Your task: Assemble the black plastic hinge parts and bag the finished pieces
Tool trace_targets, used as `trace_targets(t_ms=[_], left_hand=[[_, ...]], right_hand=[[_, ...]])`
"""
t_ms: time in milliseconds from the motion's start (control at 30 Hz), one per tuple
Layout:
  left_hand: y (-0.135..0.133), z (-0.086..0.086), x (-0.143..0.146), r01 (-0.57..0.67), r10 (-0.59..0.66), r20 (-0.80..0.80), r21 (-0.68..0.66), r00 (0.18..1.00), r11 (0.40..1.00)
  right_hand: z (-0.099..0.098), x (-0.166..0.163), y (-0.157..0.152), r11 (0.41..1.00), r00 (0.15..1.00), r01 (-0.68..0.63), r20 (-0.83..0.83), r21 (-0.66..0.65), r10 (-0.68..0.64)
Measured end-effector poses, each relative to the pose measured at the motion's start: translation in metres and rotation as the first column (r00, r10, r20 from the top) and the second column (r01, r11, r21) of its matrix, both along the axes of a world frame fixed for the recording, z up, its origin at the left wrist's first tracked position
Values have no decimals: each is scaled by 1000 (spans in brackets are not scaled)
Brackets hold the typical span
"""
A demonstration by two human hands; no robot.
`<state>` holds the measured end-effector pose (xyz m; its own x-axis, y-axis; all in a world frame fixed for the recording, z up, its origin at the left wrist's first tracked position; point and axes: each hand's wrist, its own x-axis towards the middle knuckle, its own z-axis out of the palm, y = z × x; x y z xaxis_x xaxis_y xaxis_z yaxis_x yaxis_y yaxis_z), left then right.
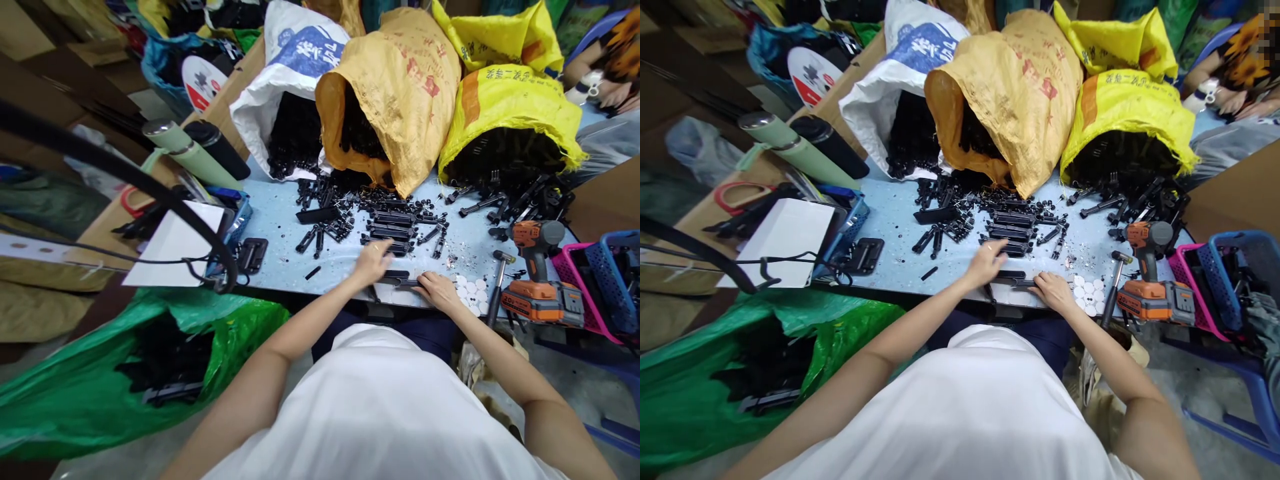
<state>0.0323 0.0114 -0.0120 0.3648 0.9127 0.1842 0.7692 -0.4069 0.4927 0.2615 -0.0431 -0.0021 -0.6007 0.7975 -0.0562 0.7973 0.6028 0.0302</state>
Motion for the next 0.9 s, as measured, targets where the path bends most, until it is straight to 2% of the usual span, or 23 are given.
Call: trace_targets(t_ms=[67,100,133,200,300,367,433,567,633,733,900], left_hand=[[32,6,-19,-294,291,-110,-10,951,956],[48,9,-27,-372,362,-193,-17,912,928],[62,11,-34,-399,376,-279,-30,884,917],[83,13,-41,-382,326,-405,-64,854,922],[91,12,-38,-328,259,-444,-85,858,941],[85,12,-34,-315,257,-433,-68,864,947],[72,12,-33,-299,257,-412,-39,874,953],[36,13,-35,-246,255,-247,68,935,967],[15,12,-36,-195,207,-167,86,964,977],[-15,9,-40,-117,119,-151,18,981,993],[-42,7,-48,-67,46,-221,-87,974,994]], right_hand=[[-11,6,0,999,996,-17,-85,31,20],[-15,8,-1,999,993,-17,-115,44,22],[-18,9,-2,999,991,-13,-136,50,20],[-22,9,-3,999,986,-7,-165,53,16],[-21,11,2,998,976,24,-218,60,-10],[-15,17,19,991,962,103,-261,81,-79],[-8,26,48,969,935,231,-296,88,-196],[7,47,128,870,849,489,-258,59,-460],[10,53,164,860,852,510,-164,37,-498],[9,56,195,887,886,460,-48,-43,-462],[6,58,194,882,882,467,-41,-65,-470]])
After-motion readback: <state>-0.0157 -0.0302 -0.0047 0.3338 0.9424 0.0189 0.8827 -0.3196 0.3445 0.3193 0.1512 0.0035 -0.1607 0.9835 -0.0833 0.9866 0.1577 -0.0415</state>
